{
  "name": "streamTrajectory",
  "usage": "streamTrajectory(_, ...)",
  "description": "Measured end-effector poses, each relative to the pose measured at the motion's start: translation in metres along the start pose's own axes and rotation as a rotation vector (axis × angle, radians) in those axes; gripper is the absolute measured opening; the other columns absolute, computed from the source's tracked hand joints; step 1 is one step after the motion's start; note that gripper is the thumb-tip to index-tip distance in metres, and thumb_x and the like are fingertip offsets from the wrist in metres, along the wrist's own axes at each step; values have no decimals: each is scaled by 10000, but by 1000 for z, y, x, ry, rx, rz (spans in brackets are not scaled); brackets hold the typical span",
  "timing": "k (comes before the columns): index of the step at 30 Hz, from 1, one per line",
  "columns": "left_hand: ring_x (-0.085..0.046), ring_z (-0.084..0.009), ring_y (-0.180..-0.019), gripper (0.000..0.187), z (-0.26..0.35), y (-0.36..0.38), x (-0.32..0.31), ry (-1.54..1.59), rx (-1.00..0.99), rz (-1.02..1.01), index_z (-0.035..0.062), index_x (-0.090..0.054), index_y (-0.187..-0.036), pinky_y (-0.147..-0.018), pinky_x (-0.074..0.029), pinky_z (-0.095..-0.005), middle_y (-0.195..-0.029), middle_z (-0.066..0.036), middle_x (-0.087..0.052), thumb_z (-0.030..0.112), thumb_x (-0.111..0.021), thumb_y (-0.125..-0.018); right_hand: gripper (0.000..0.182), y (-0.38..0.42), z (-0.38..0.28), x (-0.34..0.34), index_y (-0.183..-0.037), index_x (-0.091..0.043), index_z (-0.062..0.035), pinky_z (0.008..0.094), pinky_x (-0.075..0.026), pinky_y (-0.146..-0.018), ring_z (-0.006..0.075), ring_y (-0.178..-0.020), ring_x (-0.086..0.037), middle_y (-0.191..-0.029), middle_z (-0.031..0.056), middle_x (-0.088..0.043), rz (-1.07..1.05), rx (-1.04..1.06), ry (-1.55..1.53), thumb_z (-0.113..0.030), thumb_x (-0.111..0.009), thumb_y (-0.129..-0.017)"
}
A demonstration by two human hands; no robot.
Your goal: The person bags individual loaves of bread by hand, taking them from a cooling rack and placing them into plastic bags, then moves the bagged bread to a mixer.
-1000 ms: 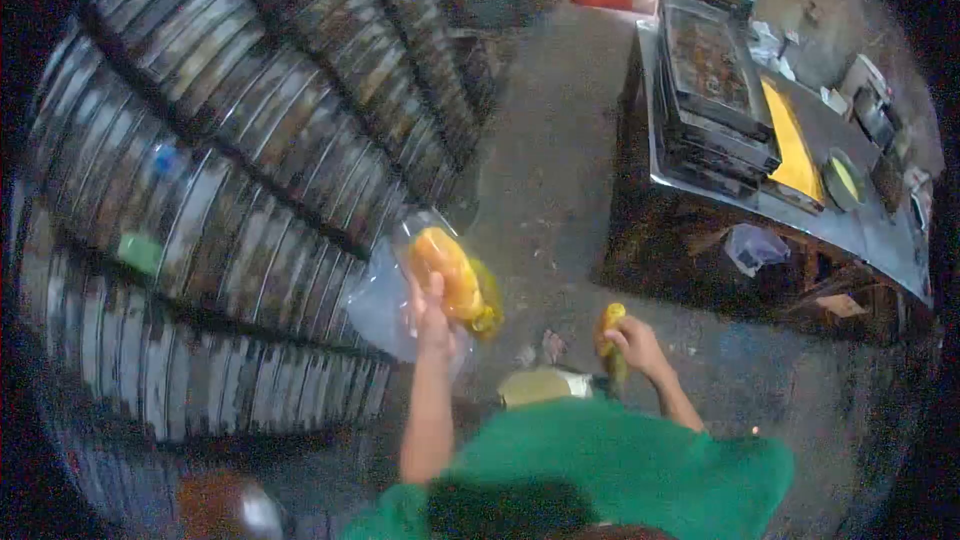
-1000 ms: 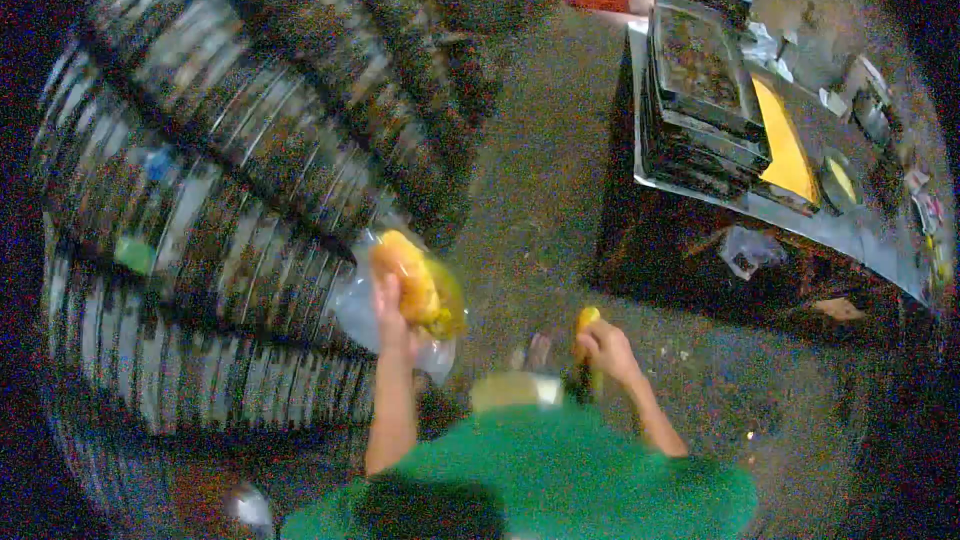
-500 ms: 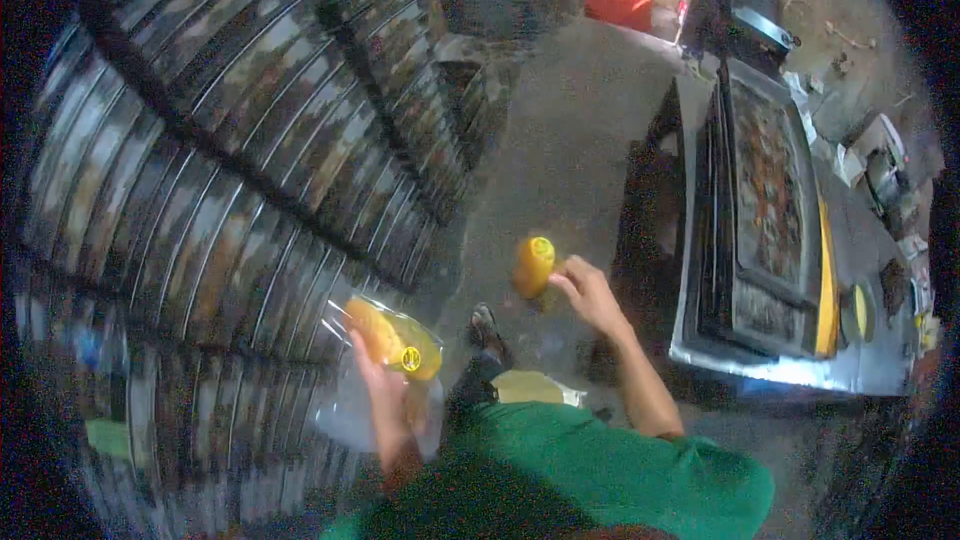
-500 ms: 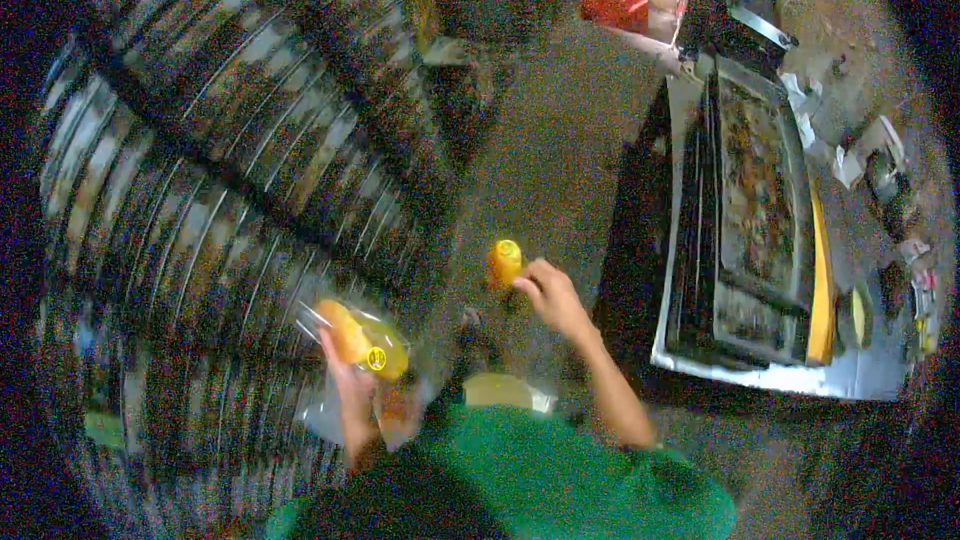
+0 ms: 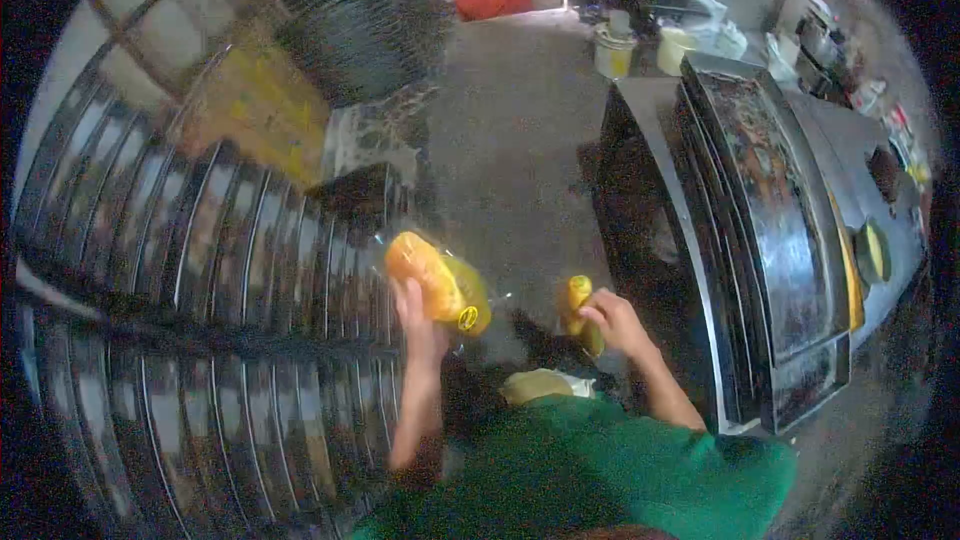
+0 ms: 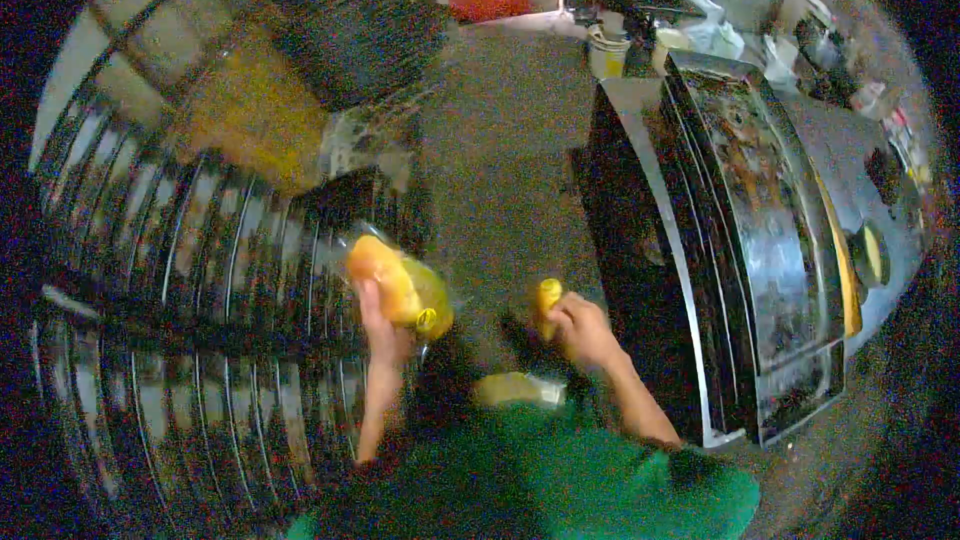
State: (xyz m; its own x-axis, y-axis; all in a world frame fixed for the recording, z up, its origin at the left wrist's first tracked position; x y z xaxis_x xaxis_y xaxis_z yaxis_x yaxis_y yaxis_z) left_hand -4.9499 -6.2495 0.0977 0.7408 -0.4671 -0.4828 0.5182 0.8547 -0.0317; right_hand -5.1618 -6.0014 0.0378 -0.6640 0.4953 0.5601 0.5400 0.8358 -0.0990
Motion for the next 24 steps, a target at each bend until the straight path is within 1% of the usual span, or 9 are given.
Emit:
streamTrajectory(4,-439,-295,-1327,759,-44,-91,-15,-70,-41,8,93,-163,-1571,-1094,-388,-460,-1492,-134,-375,385,-554,-989,175,-79,51,-2,-881,-641,-10,406,-503,-770,360,-857,-628,-888,168,-630,22,-41,-1,-182,-659,-907)
streamTrajectory(7,-450,-281,-1313,765,-71,-150,-35,-168,72,277,95,-156,-1574,-1083,-396,-457,-1484,-140,-383,417,-539,-994,184,-150,82,17,-869,-631,-11,405,-502,-759,363,-844,-629,-883,166,-630,23,-10,30,-188,-661,-908)
streamTrajectory(9,-453,-279,-1307,747,-104,-207,-6,-361,-55,128,93,-186,-1561,-1077,-400,-453,-1466,-145,-399,453,-520,-999,190,-225,87,39,-863,-624,-12,406,-502,-750,365,-835,-628,-880,166,-628,54,49,36,-192,-660,-911)
streamTrajectory(11,-451,-280,-1305,732,-115,-254,4,-296,-59,101,88,-219,-1543,-1076,-401,-452,-1449,-149,-413,492,-500,-1002,193,-281,87,58,-860,-617,-14,408,-500,-742,367,-830,-627,-878,167,-626,40,58,33,-195,-655,-916)
streamTrajectory(13,-447,-284,-1307,723,-117,-320,-11,19,36,179,82,-255,-1520,-1079,-399,-454,-1431,-152,-427,532,-479,-1001,183,-371,89,77,-878,-617,-19,410,-499,-742,362,-837,-624,-877,164,-615,11,90,5,-194,-645,-924)
streamTrajectory(15,-478,-274,-1278,718,-102,-357,-43,-31,-10,341,70,-286,-1496,-1056,-423,-458,-1428,-122,-435,566,-442,-1002,177,-439,89,95,-888,-617,-22,412,-497,-743,360,-840,-621,-877,161,-611,22,126,-18,-193,-642,-926)
streamTrajectory(17,-493,-266,-1263,701,-120,-409,-19,-172,-52,339,69,-293,-1493,-1043,-437,-451,-1423,-121,-442,565,-411,-1012,180,-498,87,110,-889,-618,-25,410,-493,-744,355,-826,-611,-862,153,-600,60,163,0,-200,-641,-926)
streamTrajectory(18,-488,-269,-1268,683,-108,-432,-63,-9,46,286,67,-322,-1485,-1049,-433,-446,-1419,-128,-448,563,-387,-1019,182,-533,94,118,-889,-619,-26,410,-492,-745,354,-824,-609,-858,151,-598,88,176,10,-203,-641,-925)
streamTrajectory(24,-545,-244,-1187,633,-139,-607,-93,-155,187,153,69,-412,-1428,-996,-466,-419,-1333,-113,-526,554,-394,-1020,201,-654,150,138,-871,-618,-31,415,-484,-719,348,-809,-607,-847,150,-598,273,76,-13,-223,-657,-915)
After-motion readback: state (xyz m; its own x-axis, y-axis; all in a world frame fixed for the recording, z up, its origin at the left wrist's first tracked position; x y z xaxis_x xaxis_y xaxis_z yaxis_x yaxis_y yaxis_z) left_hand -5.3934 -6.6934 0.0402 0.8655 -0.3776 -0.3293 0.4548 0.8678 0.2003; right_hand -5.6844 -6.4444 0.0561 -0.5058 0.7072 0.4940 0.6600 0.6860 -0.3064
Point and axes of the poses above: each hand's wrist, its own y-axis away from the middle knuckle, its own x-axis out of the back of the hand, z = x × y, the point moved 4 cm from there along -y, towards the middle knuckle
